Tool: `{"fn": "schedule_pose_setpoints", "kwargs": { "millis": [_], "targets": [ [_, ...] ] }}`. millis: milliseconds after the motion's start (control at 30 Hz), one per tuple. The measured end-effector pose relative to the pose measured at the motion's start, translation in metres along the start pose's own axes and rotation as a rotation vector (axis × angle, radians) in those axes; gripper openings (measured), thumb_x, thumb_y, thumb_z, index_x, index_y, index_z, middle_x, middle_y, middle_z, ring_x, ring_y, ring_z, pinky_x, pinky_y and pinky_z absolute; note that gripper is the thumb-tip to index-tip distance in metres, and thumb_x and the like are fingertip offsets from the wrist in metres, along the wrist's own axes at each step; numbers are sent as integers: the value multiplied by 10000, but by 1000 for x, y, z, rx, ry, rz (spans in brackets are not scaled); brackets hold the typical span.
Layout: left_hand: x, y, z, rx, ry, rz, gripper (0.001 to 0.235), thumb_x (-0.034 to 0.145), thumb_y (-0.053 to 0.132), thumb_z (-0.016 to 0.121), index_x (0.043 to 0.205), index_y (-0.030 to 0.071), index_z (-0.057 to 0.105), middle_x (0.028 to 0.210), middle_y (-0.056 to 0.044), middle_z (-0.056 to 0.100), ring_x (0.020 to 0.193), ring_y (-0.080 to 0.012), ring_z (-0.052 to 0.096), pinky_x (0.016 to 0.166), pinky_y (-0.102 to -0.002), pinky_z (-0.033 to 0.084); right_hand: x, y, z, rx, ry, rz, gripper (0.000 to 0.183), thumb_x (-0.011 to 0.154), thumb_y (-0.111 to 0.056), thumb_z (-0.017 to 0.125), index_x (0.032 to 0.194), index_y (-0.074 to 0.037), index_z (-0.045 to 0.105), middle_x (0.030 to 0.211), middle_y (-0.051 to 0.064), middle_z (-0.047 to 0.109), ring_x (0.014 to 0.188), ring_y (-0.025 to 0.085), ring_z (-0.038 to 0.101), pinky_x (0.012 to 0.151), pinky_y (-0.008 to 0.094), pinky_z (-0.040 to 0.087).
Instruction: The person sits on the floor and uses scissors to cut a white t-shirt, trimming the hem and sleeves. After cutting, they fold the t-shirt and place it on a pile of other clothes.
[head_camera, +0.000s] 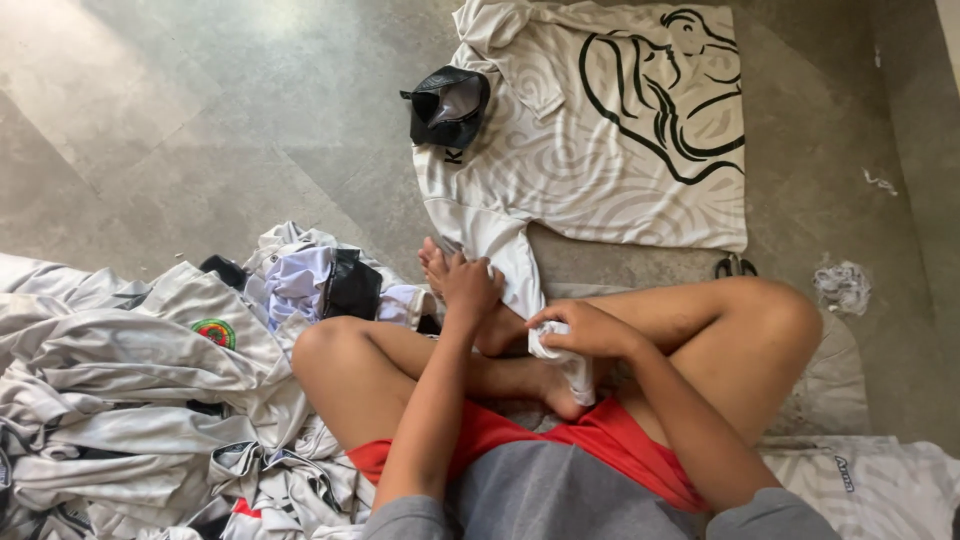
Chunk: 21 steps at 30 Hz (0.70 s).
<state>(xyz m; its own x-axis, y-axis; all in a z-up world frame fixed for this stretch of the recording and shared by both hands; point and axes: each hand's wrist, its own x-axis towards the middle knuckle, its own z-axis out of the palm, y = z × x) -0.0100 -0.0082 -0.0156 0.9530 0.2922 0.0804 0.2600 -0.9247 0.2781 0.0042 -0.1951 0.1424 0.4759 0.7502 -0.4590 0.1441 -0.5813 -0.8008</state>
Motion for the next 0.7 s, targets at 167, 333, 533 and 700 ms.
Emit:
{"fn": "schedule_pose_setpoints", "kwargs": {
  "millis": [167,333,533,700],
  "targets": [
    [-3,11,-62,-144,-409,-45,398,801,453,523,957,124,683,815,-123,687,914,-286,600,1013,-510,202,-9,-15,-2,-18,-49,163,378,806,-309,593,1060,-40,667,1061,192,663,1065,339,585,943,419,425],
    [27,-1,-6,-298,-215,-71,437,798,448,589,1162,207,568,1058,-75,613,955,-290,605,879,-462,397,0,57,4,-53,162,163,393,804,-407,598,1118,-182,667,831,77,717,872,230,668,824,344,485],
    [140,-7,13,-90,155,0,628,707,386,703,1250,160,486,1196,-84,477,1101,-278,470,906,-441,374,46,142,-14,-131,527,-10,202,852,-313,593,1027,-278,686,813,-62,688,803,121,638,800,288,423],
    [215,-34,60,133,156,139,355,700,363,701,957,123,655,1117,-83,572,1162,-272,437,1050,-495,208,61,115,-24,43,304,146,269,826,-254,591,1056,-155,688,829,127,703,821,282,668,769,405,507]
  ]
}}
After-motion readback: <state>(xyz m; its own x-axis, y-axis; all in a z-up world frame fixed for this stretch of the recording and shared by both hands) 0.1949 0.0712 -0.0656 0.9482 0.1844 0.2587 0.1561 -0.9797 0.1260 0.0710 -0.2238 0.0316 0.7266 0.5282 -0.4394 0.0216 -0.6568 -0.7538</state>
